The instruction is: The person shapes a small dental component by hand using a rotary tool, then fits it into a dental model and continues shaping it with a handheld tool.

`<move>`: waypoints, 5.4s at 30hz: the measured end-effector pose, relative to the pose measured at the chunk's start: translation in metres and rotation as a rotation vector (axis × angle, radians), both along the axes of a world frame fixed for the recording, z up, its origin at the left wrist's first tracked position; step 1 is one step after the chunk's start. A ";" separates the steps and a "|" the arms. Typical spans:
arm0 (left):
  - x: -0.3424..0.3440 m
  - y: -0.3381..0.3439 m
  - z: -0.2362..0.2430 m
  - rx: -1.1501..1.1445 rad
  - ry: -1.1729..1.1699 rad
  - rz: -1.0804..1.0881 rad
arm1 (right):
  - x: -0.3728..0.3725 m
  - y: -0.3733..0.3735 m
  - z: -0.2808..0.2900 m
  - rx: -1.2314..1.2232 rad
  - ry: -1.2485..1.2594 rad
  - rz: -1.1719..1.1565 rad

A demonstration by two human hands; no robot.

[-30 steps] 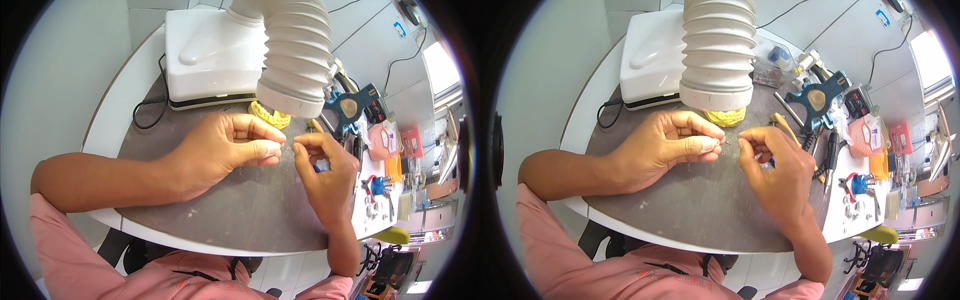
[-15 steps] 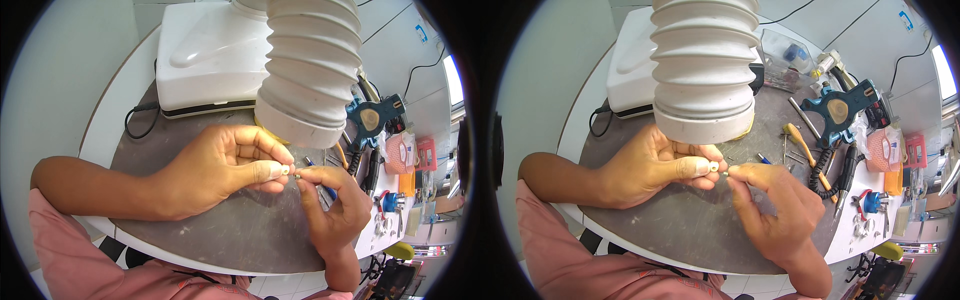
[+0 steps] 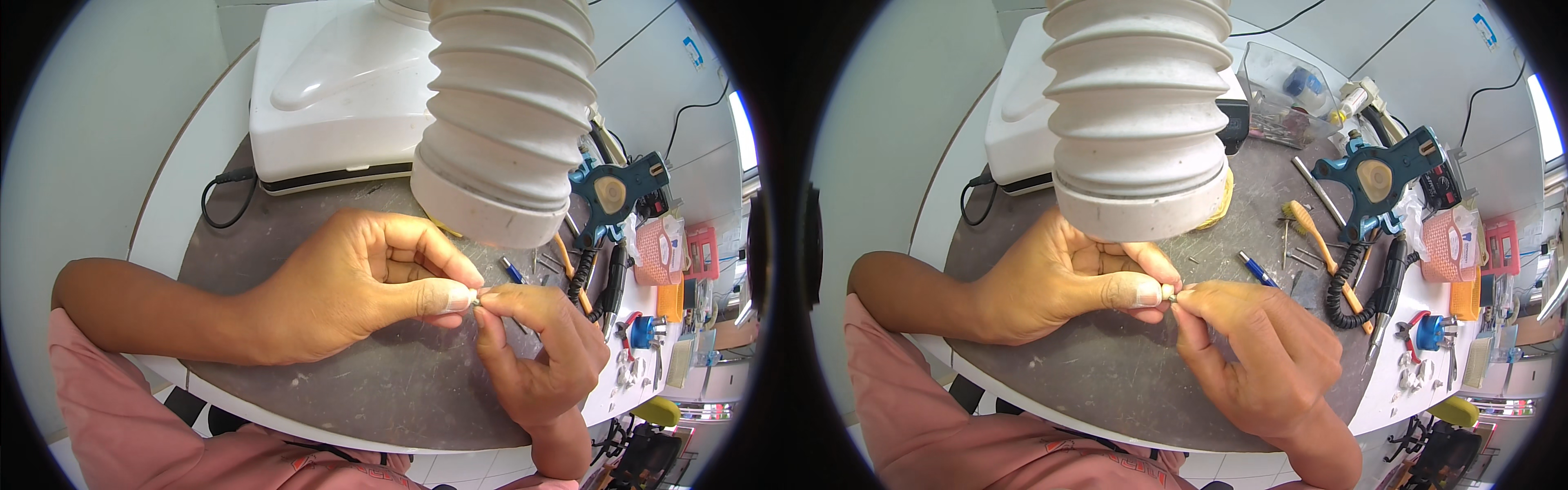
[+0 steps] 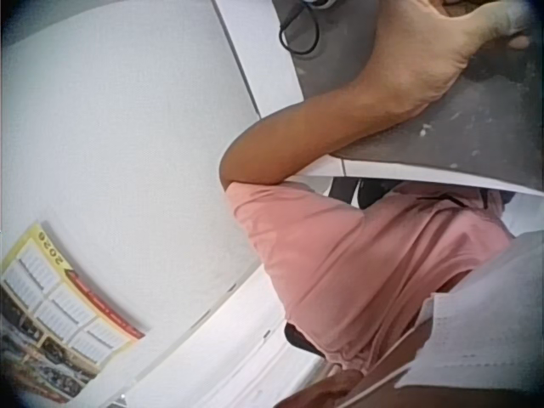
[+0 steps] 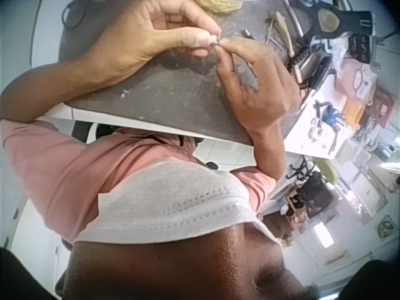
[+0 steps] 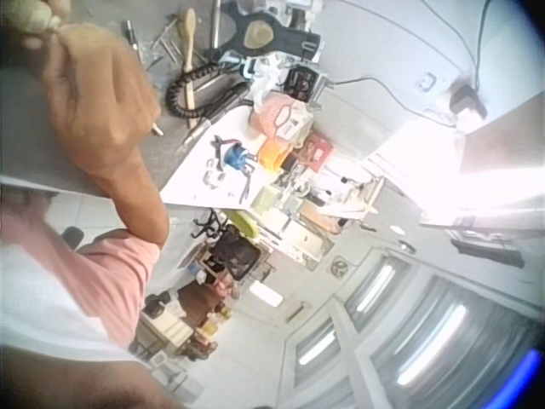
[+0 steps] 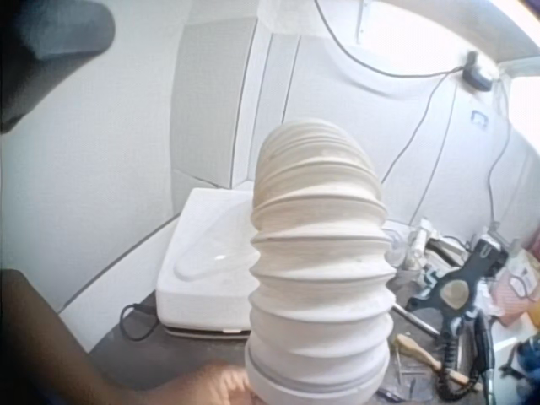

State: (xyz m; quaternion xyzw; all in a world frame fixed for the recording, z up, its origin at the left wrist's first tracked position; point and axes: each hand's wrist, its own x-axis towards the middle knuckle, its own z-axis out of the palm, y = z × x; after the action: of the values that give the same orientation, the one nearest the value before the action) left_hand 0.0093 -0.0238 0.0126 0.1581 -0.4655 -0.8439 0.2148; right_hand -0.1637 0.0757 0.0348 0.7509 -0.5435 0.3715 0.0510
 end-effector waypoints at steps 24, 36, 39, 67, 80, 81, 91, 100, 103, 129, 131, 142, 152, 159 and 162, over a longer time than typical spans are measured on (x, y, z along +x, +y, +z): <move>0.000 0.001 -0.002 -0.055 -0.002 -0.007 | 0.000 0.003 0.002 0.012 -0.010 -0.010; 0.000 0.001 -0.004 -0.036 0.002 -0.015 | 0.004 0.008 0.006 0.175 -0.098 -0.015; 0.000 0.001 -0.005 -0.035 -0.007 -0.017 | 0.005 0.008 0.006 0.180 -0.116 -0.018; -0.001 0.006 0.002 -0.026 -0.066 0.030 | -0.001 0.003 -0.005 0.061 -0.102 -0.001; 0.001 0.004 -0.003 -0.093 -0.055 0.014 | 0.000 0.000 -0.003 0.085 -0.093 0.027; 0.001 0.004 -0.002 -0.091 -0.056 0.013 | 0.000 0.000 -0.003 0.076 -0.078 0.030; 0.000 0.005 0.000 -0.075 -0.066 0.020 | -0.003 0.000 -0.004 0.113 -0.144 0.037; 0.001 0.005 0.005 -0.004 -0.063 0.023 | -0.001 0.005 -0.003 0.198 -0.238 0.034; 0.001 0.005 0.006 -0.012 -0.067 0.020 | -0.001 0.007 -0.002 0.188 -0.209 0.022; 0.003 0.007 0.005 -0.112 -0.093 0.059 | 0.000 -0.001 -0.004 0.054 -0.086 0.068; 0.004 0.007 0.006 -0.180 -0.113 0.043 | 0.001 0.001 -0.003 0.054 -0.084 0.065; 0.003 0.009 0.003 -0.279 -0.099 0.080 | 0.001 0.001 -0.004 0.064 -0.109 0.061; 0.002 0.008 -0.003 -0.270 -0.026 0.101 | -0.002 0.000 -0.004 0.116 -0.215 0.080; 0.001 0.005 -0.003 -0.258 -0.038 0.078 | -0.003 0.001 -0.005 0.036 -0.212 0.051; 0.000 0.006 0.001 -0.171 -0.016 0.082 | 0.001 0.004 -0.001 0.069 -0.148 0.044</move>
State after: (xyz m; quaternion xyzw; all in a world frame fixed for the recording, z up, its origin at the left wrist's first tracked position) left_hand 0.0091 -0.0182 0.0132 0.1647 -0.5307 -0.7903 0.2581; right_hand -0.1624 0.0801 0.0334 0.7346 -0.5416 0.4081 -0.0232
